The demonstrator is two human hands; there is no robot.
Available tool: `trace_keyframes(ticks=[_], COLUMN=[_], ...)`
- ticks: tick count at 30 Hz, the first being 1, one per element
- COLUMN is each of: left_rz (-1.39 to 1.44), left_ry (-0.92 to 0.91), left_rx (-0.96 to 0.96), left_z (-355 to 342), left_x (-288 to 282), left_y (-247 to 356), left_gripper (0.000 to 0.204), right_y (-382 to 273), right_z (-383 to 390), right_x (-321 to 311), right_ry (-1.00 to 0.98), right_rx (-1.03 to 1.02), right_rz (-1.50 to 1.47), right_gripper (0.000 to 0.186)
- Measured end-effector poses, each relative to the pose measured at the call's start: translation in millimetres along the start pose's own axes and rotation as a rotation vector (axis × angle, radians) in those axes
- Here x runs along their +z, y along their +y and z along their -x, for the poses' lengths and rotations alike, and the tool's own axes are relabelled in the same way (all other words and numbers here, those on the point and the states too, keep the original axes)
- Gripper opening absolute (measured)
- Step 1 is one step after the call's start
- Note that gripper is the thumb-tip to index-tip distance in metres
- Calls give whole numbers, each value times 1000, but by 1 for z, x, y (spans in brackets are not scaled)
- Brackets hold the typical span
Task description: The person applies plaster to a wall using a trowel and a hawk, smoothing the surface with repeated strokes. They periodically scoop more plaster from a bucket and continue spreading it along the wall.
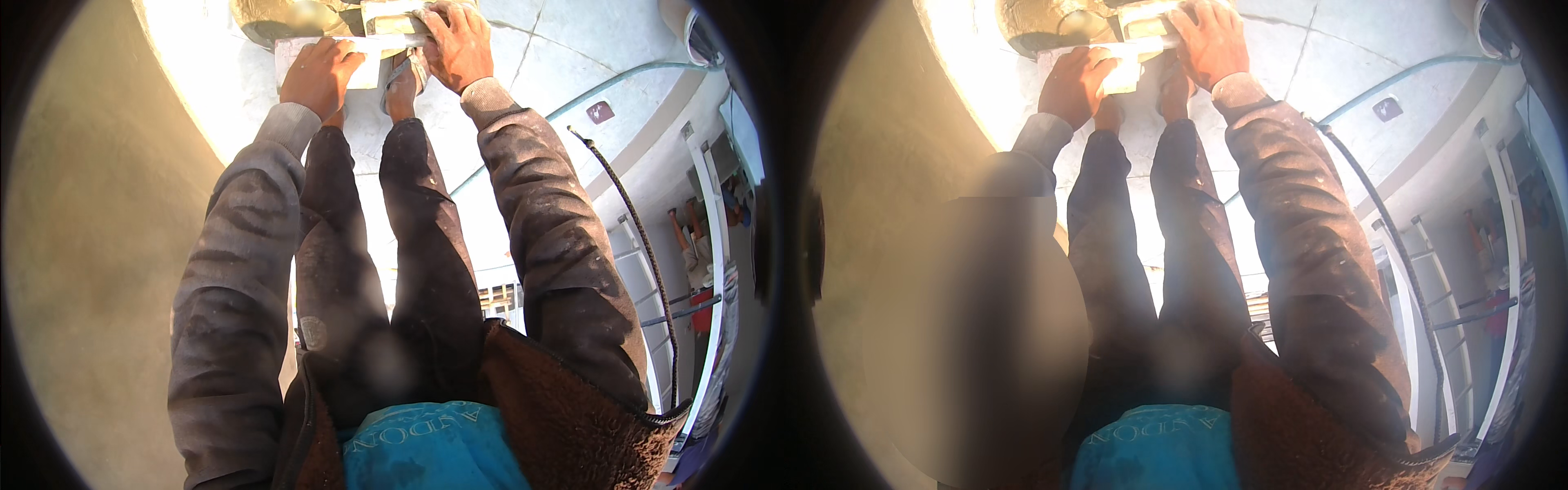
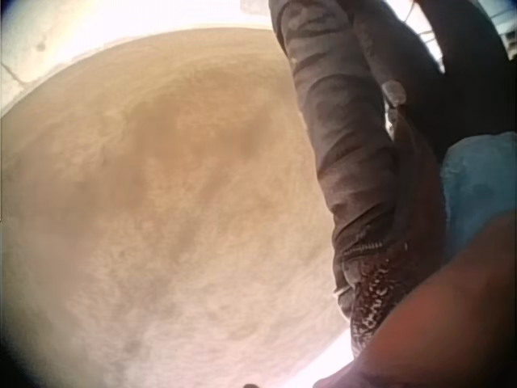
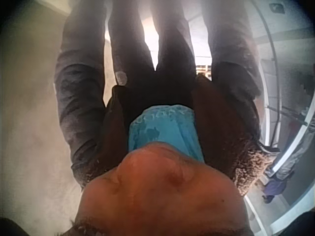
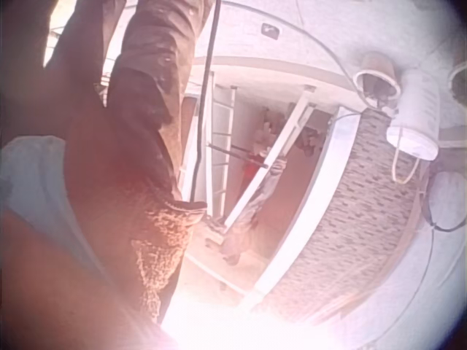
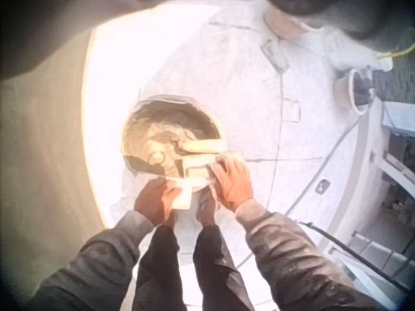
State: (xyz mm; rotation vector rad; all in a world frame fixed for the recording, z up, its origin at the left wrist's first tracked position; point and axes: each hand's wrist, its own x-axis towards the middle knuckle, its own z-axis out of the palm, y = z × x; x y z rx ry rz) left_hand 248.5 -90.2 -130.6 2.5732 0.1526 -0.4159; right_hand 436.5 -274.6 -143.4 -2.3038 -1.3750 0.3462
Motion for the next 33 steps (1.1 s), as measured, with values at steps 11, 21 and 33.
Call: trace_keyframes(ticks=[11,21,33], left_rz=[56,-58,242], left_ry=[156,185,-609], left_rx=[25,-69,-189], left_z=[-18,-6,230], left_x=[25,8,-54], left_y=[17,29,128], left_gripper=[38,44,63], right_y=[6,-27,-195], right_z=[-1,32,225], right_x=[-4,-20,-146], right_ry=[-62,74,-546], right_rx=[25,174,1034], right_rz=[33,9,-460], right_gripper=[53,63,78])
